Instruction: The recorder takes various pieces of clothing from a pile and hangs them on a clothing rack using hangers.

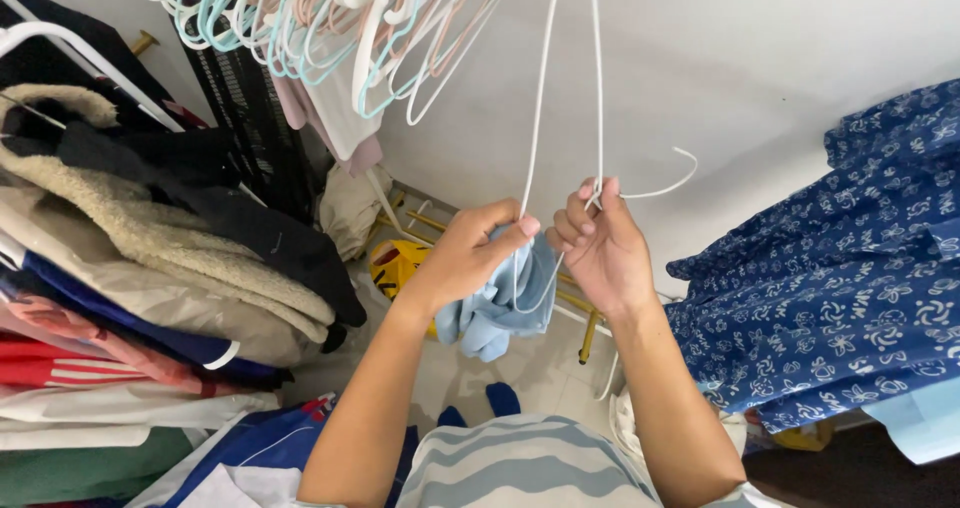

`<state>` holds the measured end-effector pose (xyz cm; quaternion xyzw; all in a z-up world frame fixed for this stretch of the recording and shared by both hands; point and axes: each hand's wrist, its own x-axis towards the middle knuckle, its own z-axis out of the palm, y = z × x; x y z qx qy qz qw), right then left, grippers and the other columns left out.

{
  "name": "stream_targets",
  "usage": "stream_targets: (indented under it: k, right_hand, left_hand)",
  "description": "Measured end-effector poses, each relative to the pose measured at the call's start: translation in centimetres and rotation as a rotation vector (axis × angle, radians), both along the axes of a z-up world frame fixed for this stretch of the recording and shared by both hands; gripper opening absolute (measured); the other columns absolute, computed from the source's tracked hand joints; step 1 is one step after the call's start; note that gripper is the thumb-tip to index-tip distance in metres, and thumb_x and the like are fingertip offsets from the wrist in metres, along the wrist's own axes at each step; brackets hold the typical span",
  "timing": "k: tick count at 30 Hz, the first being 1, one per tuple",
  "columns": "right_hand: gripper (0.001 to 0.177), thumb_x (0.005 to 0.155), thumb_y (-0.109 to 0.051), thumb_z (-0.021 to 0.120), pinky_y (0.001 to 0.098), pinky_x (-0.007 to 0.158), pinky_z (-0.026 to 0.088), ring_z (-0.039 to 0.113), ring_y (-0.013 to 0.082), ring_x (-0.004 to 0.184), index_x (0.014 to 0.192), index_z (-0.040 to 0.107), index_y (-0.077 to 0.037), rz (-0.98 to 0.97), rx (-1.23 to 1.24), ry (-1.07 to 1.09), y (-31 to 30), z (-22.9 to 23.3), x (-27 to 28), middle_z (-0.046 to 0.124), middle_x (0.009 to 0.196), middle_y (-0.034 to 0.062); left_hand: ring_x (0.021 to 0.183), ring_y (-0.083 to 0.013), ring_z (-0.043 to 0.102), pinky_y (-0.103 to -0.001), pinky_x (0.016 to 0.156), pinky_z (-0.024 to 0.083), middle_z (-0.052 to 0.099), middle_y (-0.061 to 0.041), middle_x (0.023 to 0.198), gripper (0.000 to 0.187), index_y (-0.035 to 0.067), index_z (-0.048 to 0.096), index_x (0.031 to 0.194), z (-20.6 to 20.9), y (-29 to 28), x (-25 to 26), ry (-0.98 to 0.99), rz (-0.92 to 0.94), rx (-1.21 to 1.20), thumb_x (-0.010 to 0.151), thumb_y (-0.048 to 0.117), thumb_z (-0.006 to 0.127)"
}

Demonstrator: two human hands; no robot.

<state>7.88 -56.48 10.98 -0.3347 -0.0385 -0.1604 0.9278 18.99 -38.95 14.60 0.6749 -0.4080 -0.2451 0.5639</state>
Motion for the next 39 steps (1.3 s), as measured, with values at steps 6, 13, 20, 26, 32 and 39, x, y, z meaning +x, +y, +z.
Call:
stream_targets:
  k: [6, 13, 20, 26, 32, 39]
  right_hand:
    - [0.030, 0.115, -0.035, 0.044, 0.0314, 0.077, 0.036, 0.039, 0.0138, 0.077, 0.104, 0.061, -0.011, -0.067, -0.004, -0.141, 0.3, -2.0, 0.6, 0.045, 0.080, -0.0016]
    - [0.025, 0.112, -0.034, 0.058, 0.0351, 0.090, 0.039, 0.047, 0.0190, 0.091, 0.103, 0.065, -0.012, 0.023, -0.143, -0.175, 2.1, -6.3, 1.9, 0.051, 0.088, -0.0001]
    - [0.033, 0.106, -0.036, 0.059, 0.0413, 0.113, 0.036, 0.047, 0.0224, 0.135, 0.096, 0.069, -0.007, -0.055, -0.679, -0.006, 1.6, -6.3, 2.0, 0.048, 0.156, 0.0092]
    - [0.030, 0.106, -0.028, 0.059, 0.0335, 0.092, 0.043, 0.055, 0.0169, 0.104, 0.096, 0.070, -0.002, -0.116, -0.899, 0.293, -0.3, -9.0, 2.9, 0.064, 0.120, 0.0091]
    - [0.018, 0.105, -0.014, 0.061, 0.0303, 0.078, 0.047, 0.057, 0.0142, 0.087, 0.101, 0.069, 0.002, -0.218, -1.205, 0.194, 1.0, -4.0, 3.6, 0.066, 0.099, 0.0058]
    - [0.014, 0.090, -0.005, 0.067, 0.0372, 0.076, 0.053, 0.067, 0.0280, 0.088, 0.101, 0.075, -0.001, -0.118, -1.681, 0.086, 2.9, 1.5, 4.0, 0.069, 0.101, 0.0103]
  left_hand:
    - [0.087, -0.0063, 0.048, -0.023, 0.078, 0.042, 0.051, 0.001, 0.094, 0.044, 0.007, 0.056, 0.129, 0.5, 2.2, 1.0, 0.139, -0.123, -0.296, 0.088, 0.003, 0.072]
    - [0.098, -0.0106, 0.055, -0.025, 0.089, 0.047, 0.058, -0.004, 0.108, 0.052, 0.004, 0.048, 0.136, 2.4, 3.7, 0.5, 0.445, -0.176, -0.479, 0.085, 0.002, 0.063]
    - [0.100, -0.0151, 0.058, -0.028, 0.090, 0.047, 0.058, -0.009, 0.111, 0.052, 0.001, 0.049, 0.130, 1.1, 6.6, 1.8, 0.574, -0.113, -0.683, 0.079, 0.005, 0.061]
    - [0.093, -0.0117, 0.057, -0.026, 0.083, 0.047, 0.061, -0.004, 0.104, 0.044, 0.003, 0.056, 0.125, 3.1, 10.4, 1.9, -0.007, 0.321, -0.370, 0.082, -0.005, 0.061]
    - [0.084, -0.0266, 0.069, -0.036, 0.075, 0.054, 0.068, -0.009, 0.100, 0.029, 0.005, 0.066, 0.108, 2.8, 11.7, 1.4, -0.673, 0.758, -0.078, 0.080, -0.002, 0.067]
    - [0.085, -0.0338, 0.068, -0.041, 0.073, 0.055, 0.065, -0.012, 0.100, 0.021, 0.005, 0.066, 0.103, 2.3, 11.8, 0.7, -0.772, 0.947, -0.080, 0.082, 0.002, 0.069]
